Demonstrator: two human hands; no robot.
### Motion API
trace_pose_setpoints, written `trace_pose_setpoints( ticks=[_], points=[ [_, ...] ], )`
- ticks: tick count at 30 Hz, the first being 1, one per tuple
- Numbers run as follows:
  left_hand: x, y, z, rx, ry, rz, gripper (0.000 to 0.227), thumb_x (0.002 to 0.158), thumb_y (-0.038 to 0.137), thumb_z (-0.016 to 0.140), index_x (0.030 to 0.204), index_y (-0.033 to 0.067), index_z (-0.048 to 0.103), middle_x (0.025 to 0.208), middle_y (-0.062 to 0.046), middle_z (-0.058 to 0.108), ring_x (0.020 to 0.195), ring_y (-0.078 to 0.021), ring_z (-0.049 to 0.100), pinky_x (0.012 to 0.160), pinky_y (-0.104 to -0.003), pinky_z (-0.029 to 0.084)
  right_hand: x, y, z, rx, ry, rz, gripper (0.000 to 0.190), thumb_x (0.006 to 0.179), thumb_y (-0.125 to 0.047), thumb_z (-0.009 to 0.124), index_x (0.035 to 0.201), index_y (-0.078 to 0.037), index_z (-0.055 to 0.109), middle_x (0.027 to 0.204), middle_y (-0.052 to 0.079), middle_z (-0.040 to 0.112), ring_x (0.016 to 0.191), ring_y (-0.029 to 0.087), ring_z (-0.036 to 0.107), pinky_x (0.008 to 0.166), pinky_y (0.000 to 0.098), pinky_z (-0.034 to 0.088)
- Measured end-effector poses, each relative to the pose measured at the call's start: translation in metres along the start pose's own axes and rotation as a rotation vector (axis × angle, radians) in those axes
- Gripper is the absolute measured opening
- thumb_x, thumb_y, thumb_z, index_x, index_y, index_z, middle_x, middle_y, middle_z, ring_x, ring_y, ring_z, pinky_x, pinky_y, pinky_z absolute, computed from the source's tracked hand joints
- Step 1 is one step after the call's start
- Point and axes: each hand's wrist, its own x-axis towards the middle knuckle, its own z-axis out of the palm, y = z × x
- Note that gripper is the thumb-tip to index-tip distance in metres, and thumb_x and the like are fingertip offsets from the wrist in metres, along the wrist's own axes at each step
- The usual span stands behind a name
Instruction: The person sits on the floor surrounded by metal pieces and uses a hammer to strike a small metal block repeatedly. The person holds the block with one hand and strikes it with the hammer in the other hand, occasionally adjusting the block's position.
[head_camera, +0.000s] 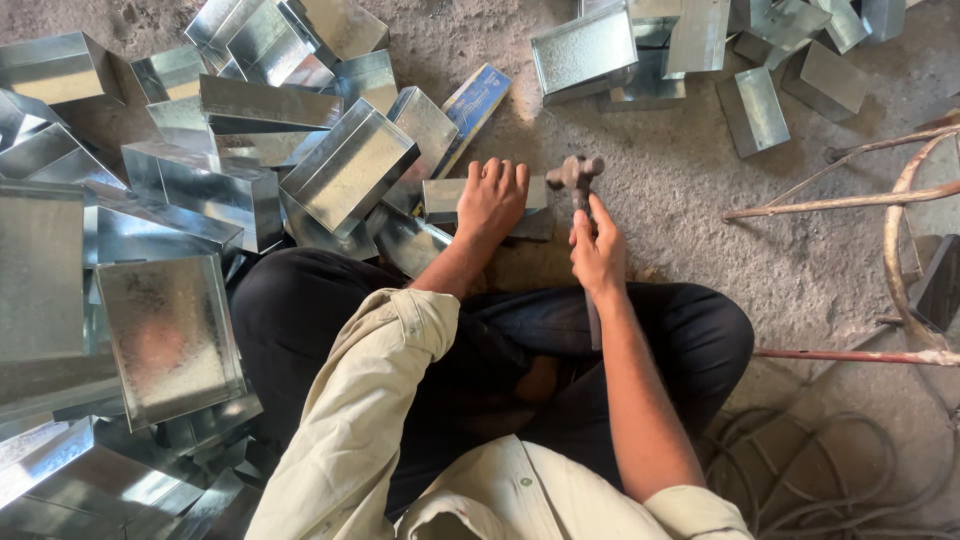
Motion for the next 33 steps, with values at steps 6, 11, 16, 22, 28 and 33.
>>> trace_pose_setpoints(
  ticks=[6,11,16,22,28,33],
  points=[
    [0.003,-0.002,-0.004,-0.043,-0.032,-0.006,0.007,0.091,0.018,0.060,0.094,0.0122,0.061,0.085,-0.004,0.061,0.088,-0.0239,0.058,0.081,-0.043,0.044,-0.020,0.004,0.009,0.144,0.005,0.111,0.053,0.103,-0.020,0.057,0.153,-0.018,0.040,0.073,0.000,0.053,0.045,0.004,0.043,0.037,0.0232,0.034],
    [0.007,-0.010,-0.017,-0.621,0.245,-0.429,0.034,0.074,-0.001,0.061,0.108,0.0020,0.056,0.099,-0.016,0.061,0.098,-0.0389,0.056,0.086,-0.049,0.044,-0.055,-0.034,-0.005,0.280,-0.062,-0.140,0.058,0.103,-0.009,0.056,0.152,-0.019,0.027,0.075,0.002,0.050,0.044,0.006,0.043,0.036,0.0246,0.036],
    [-0.014,0.010,0.013,-0.992,0.376,-0.601,0.045,0.074,-0.011,0.060,0.117,-0.0034,0.050,0.104,-0.026,0.053,0.101,-0.0477,0.051,0.087,-0.051,0.044,-0.085,-0.113,-0.021,0.305,-0.146,-0.338,0.053,0.110,-0.004,0.052,0.155,-0.013,0.028,0.079,0.006,0.054,0.052,0.006,0.045,0.042,0.0239,0.038],
    [-0.039,0.033,0.026,-1.018,0.334,-0.569,0.036,0.077,-0.012,0.064,0.107,0.0001,0.049,0.102,-0.025,0.052,0.100,-0.0480,0.049,0.087,-0.051,0.043,-0.113,-0.164,-0.011,0.246,-0.133,-0.471,0.050,0.113,-0.002,0.056,0.155,-0.010,0.030,0.083,0.008,0.057,0.049,0.006,0.046,0.043,0.0226,0.038],
    [-0.026,0.019,0.012,-1.098,0.340,-0.561,0.041,0.070,-0.012,0.062,0.108,0.0002,0.053,0.099,-0.022,0.054,0.100,-0.0464,0.052,0.085,-0.050,0.045,-0.098,-0.152,0.012,0.159,-0.183,-0.507,0.050,0.110,-0.003,0.054,0.155,-0.012,0.035,0.086,0.007,0.057,0.054,0.006,0.047,0.044,0.0242,0.038],
    [-0.023,0.018,0.017,-1.104,0.324,-0.573,0.044,0.069,-0.013,0.063,0.110,-0.0018,0.051,0.100,-0.023,0.052,0.099,-0.0466,0.051,0.084,-0.051,0.043,-0.055,-0.135,0.033,-0.210,-0.244,-0.230,0.055,0.101,-0.008,0.061,0.152,-0.013,0.041,0.076,0.003,0.060,0.051,0.003,0.051,0.040,0.0214,0.042]
  ],
)
